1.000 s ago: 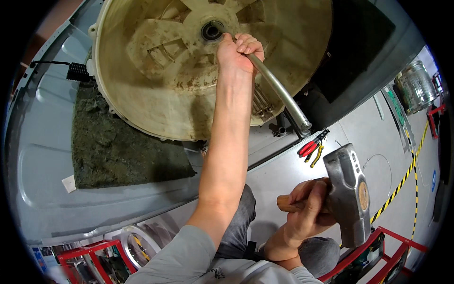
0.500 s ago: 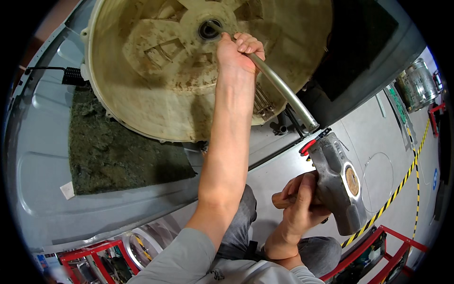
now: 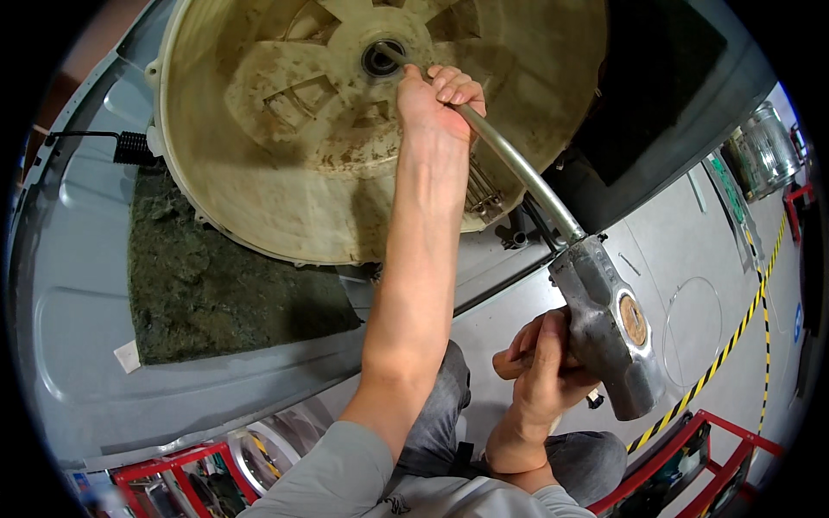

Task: The person hits a metal rod inserted into a washing machine tub with a hammer to loosen or remove a part.

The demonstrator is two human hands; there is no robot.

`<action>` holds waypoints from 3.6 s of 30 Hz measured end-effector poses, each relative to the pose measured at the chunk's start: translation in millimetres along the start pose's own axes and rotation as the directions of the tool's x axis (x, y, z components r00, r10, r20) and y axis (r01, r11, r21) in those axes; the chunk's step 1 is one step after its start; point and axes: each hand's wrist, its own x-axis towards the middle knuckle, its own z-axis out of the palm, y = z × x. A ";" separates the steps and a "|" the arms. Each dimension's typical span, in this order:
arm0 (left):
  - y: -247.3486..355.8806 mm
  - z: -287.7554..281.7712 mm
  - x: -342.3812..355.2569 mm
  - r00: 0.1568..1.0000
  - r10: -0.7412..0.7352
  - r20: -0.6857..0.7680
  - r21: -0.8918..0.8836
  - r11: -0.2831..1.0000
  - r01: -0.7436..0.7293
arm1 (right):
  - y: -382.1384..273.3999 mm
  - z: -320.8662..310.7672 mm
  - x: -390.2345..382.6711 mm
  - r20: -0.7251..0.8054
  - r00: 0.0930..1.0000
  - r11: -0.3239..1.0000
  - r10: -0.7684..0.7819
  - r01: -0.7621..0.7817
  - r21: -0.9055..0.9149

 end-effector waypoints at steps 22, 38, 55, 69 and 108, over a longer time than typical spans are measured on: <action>2.4 -1.1 2.8 0.999 -0.007 0.031 -0.019 1.000 0.007 | -13.4 -22.2 -9.3 -0.116 0.915 0.899 -0.387 0.403 0.172; 7.5 -2.2 1.8 0.998 -0.003 0.060 -0.041 0.999 0.006 | -23.3 -20.2 -9.2 -0.157 0.916 0.912 -0.370 0.391 0.126; -17.4 -21.3 -5.2 0.994 0.077 -0.073 0.302 0.952 -0.052 | -11.6 -22.4 14.0 -0.194 0.978 0.985 -0.080 0.107 0.133; -12.2 -72.4 -7.1 0.989 0.051 -0.137 0.390 0.921 0.007 | 20.8 -22.2 22.2 -0.196 0.980 0.990 0.007 0.020 0.137; 6.4 -79.4 -8.2 0.997 -0.055 -0.059 0.362 0.929 0.073 | 44.6 -27.9 10.3 -0.140 0.965 0.952 0.221 -0.183 0.244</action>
